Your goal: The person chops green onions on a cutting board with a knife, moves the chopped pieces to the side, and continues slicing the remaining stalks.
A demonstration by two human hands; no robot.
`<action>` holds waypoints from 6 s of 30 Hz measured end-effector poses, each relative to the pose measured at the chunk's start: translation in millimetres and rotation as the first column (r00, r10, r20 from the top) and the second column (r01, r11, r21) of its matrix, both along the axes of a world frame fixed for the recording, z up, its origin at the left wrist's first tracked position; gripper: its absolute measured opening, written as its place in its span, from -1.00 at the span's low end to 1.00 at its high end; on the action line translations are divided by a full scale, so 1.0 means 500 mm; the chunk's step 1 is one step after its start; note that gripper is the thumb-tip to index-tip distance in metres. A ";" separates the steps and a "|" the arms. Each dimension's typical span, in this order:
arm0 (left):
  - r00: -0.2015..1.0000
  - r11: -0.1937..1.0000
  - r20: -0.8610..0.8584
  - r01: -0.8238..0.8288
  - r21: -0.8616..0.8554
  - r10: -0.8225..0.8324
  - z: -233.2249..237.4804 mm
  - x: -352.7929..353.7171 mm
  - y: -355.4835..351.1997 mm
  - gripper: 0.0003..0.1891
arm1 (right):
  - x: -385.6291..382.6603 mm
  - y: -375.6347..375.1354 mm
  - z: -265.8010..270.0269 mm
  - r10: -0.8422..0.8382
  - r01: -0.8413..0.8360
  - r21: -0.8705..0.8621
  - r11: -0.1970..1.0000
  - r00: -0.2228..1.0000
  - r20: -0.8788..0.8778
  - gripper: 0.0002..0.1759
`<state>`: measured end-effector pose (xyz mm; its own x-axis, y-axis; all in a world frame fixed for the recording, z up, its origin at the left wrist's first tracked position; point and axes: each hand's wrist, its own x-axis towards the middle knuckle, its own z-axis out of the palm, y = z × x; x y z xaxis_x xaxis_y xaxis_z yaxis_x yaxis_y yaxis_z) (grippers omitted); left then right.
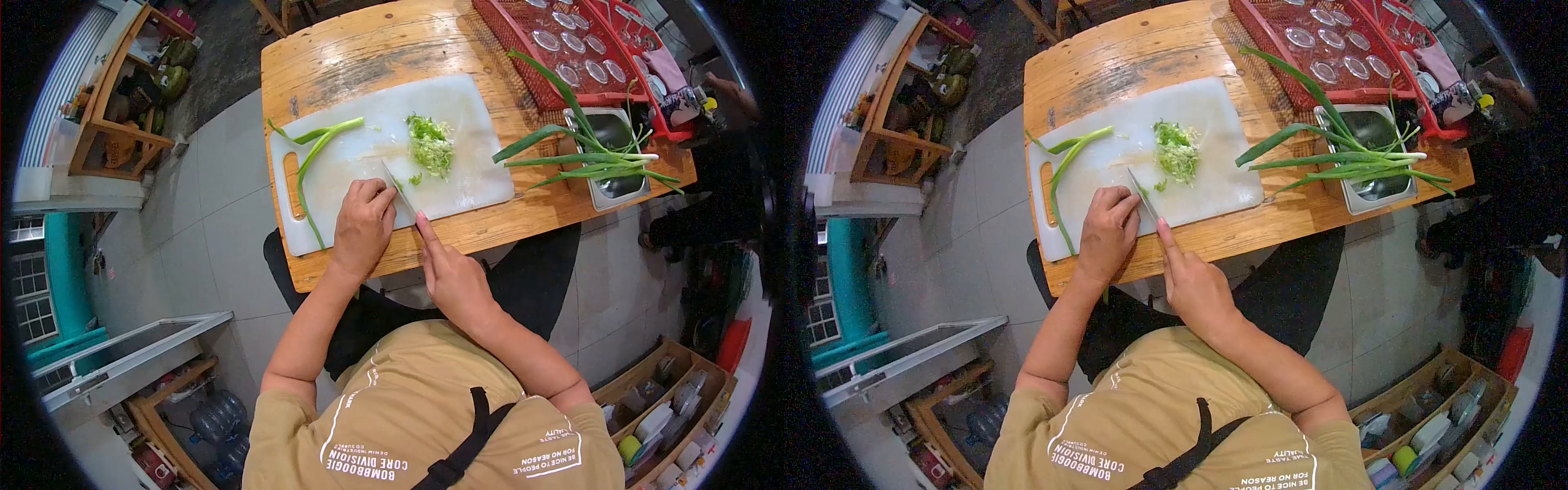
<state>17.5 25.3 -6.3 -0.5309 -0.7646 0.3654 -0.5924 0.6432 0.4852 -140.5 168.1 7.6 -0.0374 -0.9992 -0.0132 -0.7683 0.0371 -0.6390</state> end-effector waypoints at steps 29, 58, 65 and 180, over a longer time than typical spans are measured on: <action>0.995 0.998 -0.087 -0.051 -0.022 0.049 -0.006 0.014 0.012 -0.78 | -0.015 0.026 -0.008 0.063 -0.067 -0.019 0.998 0.987 -0.147 -0.04; 0.990 0.993 -0.083 -0.116 -0.002 0.115 -0.015 0.015 0.003 -0.78 | -0.038 0.038 0.027 0.034 -0.031 0.077 0.997 0.999 -0.039 -0.19; 0.995 0.995 -0.052 -0.092 -0.038 0.089 -0.011 -0.002 -0.012 -0.78 | -0.064 0.036 0.051 -0.056 0.041 0.060 0.997 0.960 0.275 -0.33; 0.978 0.993 -0.205 0.021 -0.120 -0.045 0.040 -0.016 0.004 -0.64 | -0.079 -0.043 -0.009 -0.166 0.117 -0.289 0.950 0.974 -0.152 -0.30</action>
